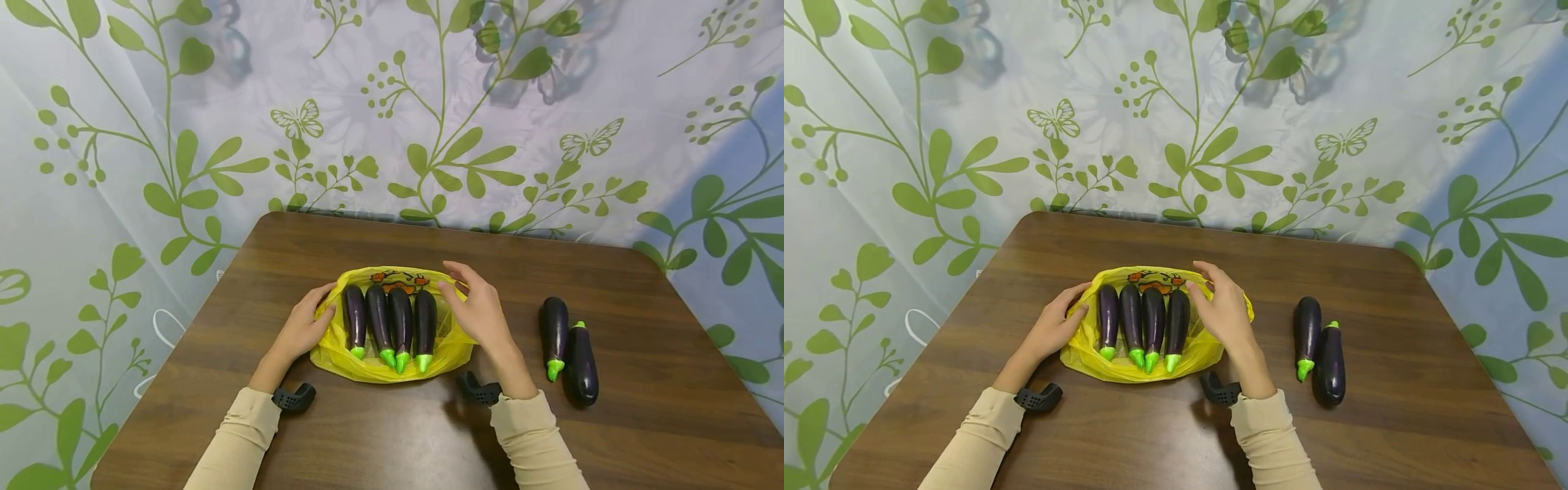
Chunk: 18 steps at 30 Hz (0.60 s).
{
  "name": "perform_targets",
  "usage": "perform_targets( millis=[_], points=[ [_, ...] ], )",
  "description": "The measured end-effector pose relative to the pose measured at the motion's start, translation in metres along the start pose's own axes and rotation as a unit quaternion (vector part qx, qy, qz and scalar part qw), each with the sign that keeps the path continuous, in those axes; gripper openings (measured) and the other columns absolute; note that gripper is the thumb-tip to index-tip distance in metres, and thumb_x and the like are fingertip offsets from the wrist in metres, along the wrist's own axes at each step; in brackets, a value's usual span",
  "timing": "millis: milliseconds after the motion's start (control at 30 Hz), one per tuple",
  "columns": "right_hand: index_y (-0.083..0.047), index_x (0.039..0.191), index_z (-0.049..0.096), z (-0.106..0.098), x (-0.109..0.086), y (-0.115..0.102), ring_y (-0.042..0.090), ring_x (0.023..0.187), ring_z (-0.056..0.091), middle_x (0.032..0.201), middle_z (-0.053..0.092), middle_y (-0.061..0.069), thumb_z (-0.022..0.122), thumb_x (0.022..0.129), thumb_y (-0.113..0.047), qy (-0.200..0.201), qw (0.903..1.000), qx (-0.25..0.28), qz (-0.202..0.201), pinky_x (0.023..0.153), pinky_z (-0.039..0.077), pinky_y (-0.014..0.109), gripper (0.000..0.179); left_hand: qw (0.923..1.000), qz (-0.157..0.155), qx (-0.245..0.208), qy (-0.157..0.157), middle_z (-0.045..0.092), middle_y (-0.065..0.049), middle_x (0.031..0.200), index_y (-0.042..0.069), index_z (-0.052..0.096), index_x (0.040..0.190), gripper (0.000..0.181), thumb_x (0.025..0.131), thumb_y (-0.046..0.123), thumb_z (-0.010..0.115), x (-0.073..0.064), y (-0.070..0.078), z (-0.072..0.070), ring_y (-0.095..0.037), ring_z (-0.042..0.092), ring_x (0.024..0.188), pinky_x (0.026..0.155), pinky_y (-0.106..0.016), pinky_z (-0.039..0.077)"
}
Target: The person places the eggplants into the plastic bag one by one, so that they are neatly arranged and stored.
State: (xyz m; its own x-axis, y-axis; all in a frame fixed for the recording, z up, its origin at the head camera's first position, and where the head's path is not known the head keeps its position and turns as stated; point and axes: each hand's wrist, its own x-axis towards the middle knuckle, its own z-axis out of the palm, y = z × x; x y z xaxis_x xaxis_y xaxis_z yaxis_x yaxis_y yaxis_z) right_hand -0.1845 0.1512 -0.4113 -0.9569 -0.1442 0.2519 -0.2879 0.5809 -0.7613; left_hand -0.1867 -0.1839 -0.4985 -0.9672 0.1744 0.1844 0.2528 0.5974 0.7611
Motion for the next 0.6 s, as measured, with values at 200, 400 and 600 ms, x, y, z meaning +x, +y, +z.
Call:
perform_targets(
  millis=[200, 400, 600],
  points=[
    [-0.007, 0.145, 0.057, -0.010, -0.002, -0.004, 0.038, 0.133, 0.056, 0.145, 0.058, 0.019, 0.065, 0.103, -0.021, 0.005, 0.9999, -0.013, 0.000, 0.111, 0.047, 0.052, 0.045, 1.0000, 0.005, -0.001, 0.000, 0.050, -0.018, 0.152, 0.009, 0.046, 0.154, 0.049, 0.106, 0.018, 0.054, 0.000, 0.000, 0.000, -0.038, 0.049, 0.140, 0.115, -0.058, 0.040],
    [-0.008, 0.146, 0.056, -0.019, -0.004, -0.007, 0.038, 0.136, 0.055, 0.147, 0.056, 0.019, 0.064, 0.104, -0.023, 0.011, 0.9998, -0.018, 0.001, 0.112, 0.046, 0.051, 0.045, 1.0000, 0.010, 0.000, 0.001, 0.051, -0.018, 0.152, 0.009, 0.047, 0.154, 0.049, 0.106, 0.018, 0.054, 0.000, -0.003, 0.000, -0.038, 0.049, 0.140, 0.115, -0.058, 0.040],
    [-0.008, 0.147, 0.055, -0.029, -0.005, -0.009, 0.039, 0.136, 0.054, 0.148, 0.056, 0.019, 0.063, 0.104, -0.025, 0.016, 0.9994, -0.030, 0.005, 0.111, 0.046, 0.053, 0.046, 0.9999, 0.011, 0.000, 0.000, 0.051, -0.018, 0.152, 0.009, 0.047, 0.154, 0.049, 0.106, 0.018, 0.054, 0.000, -0.002, 0.000, -0.038, 0.049, 0.140, 0.114, -0.058, 0.040]
  ],
)
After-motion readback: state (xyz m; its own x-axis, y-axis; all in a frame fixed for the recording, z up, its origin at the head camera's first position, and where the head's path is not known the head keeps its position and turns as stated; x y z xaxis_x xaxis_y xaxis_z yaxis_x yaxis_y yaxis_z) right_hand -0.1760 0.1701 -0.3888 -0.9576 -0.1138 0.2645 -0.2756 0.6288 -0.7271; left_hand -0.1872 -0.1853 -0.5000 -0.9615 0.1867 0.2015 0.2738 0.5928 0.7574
